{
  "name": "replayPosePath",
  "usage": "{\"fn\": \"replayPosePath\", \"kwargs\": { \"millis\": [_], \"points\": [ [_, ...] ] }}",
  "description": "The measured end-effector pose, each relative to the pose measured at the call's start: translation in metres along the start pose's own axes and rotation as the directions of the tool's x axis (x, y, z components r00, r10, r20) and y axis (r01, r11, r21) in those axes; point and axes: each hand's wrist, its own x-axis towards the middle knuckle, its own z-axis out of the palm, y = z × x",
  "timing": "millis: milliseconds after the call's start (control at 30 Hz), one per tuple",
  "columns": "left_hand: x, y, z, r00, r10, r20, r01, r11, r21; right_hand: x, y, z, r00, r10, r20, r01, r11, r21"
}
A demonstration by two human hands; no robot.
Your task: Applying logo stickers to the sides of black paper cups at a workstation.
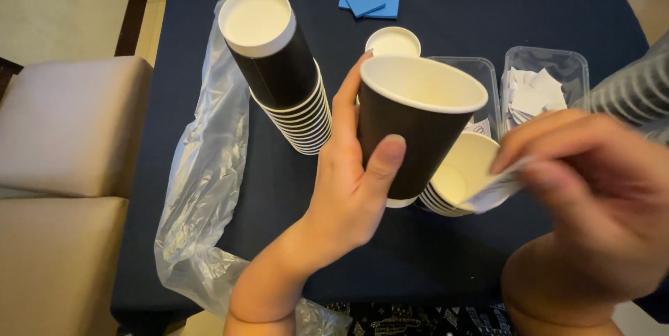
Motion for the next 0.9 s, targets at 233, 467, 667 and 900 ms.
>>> {"fn": "replayPosePath", "kwargs": {
  "millis": [233,467,667,900],
  "points": [
    [-0.003,0.003,-0.001,0.993,-0.023,0.113,0.003,0.985,0.173,0.017,-0.020,0.022,0.987,-0.045,0.153,0.074,0.980,-0.186],
    [-0.006,0.004,-0.003,0.985,-0.015,0.174,-0.016,0.984,0.175,0.020,-0.020,0.019,0.972,-0.051,0.227,0.118,0.950,-0.289],
    [-0.007,0.005,-0.003,0.982,0.002,0.187,-0.042,0.977,0.211,0.020,-0.021,0.019,0.969,-0.046,0.242,0.123,0.941,-0.315],
    [-0.005,0.019,-0.002,0.979,-0.113,0.171,0.077,0.976,0.205,0.015,-0.019,0.020,0.975,-0.041,0.216,0.114,0.934,-0.337]
  ]
}}
